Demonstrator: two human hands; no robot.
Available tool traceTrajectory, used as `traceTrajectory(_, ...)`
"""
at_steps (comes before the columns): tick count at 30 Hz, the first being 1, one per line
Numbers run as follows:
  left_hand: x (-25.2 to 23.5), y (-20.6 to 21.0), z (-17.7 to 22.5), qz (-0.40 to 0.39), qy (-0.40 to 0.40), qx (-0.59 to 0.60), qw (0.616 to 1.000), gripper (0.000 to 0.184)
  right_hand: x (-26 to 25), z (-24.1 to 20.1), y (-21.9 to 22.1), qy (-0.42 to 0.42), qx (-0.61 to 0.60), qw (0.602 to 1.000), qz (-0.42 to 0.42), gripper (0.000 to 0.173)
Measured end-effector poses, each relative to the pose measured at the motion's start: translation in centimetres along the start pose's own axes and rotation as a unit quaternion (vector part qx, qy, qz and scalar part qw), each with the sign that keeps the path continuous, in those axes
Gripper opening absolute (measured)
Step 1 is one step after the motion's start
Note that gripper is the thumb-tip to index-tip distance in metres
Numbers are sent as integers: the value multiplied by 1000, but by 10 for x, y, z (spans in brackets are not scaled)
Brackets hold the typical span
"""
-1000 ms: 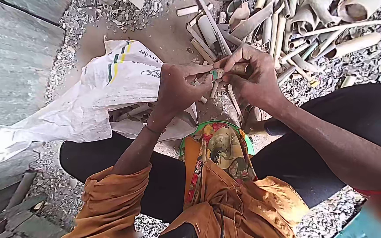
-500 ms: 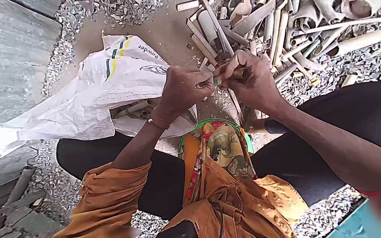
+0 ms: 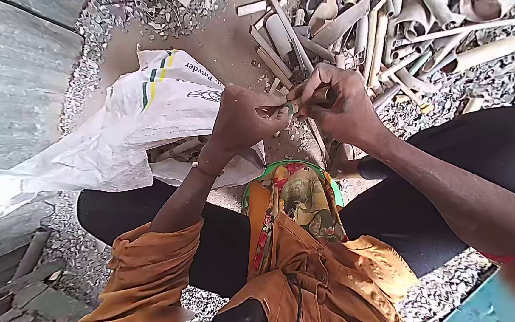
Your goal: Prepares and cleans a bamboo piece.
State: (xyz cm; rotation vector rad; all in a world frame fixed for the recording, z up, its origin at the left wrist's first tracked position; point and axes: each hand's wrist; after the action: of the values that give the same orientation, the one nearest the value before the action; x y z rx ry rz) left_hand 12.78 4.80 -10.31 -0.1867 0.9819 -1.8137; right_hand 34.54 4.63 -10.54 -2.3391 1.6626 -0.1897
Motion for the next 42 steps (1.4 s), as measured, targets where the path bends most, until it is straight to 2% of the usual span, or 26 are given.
traceTrajectory(5,0,4,2,23,16,-28,999,18,0,0,3,-5,28,1000,11,19)
traceTrajectory(11,3,16,-1,83,72,-105,988,12,2,-1,5,10,9,1000,15,22)
traceTrajectory(13,3,17,-3,98,79,-94,988,11,2,-1,6,16,-2,1000,22,23)
traceTrajectory(17,-4,7,-3,80,36,-2,996,17,-3,-7,-5,25,-66,997,24,24)
traceTrajectory(20,-7,-1,2,47,5,24,999,22,-5,-13,-11,34,-78,996,22,25)
traceTrajectory(29,-2,4,-1,38,0,34,999,19,-1,-6,-1,2,14,1000,18,20)
traceTrajectory(33,0,7,-1,57,32,-19,998,18,-1,-5,1,-1,45,999,19,18)
traceTrajectory(38,-2,9,-4,85,49,-42,994,13,-2,-8,2,27,16,999,19,22)
traceTrajectory(42,-7,-2,-1,58,-25,19,998,19,-7,-14,-2,56,-85,994,30,24)
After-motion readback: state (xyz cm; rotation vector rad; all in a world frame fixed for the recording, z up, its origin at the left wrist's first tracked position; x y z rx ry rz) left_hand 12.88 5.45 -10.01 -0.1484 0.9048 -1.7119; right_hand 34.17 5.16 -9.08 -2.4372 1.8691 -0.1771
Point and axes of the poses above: each hand's wrist, its own x-axis away from the middle knuckle, its own y-axis out of the palm, z = x × y, and after that the axes turned 2 degrees about y, right-handed
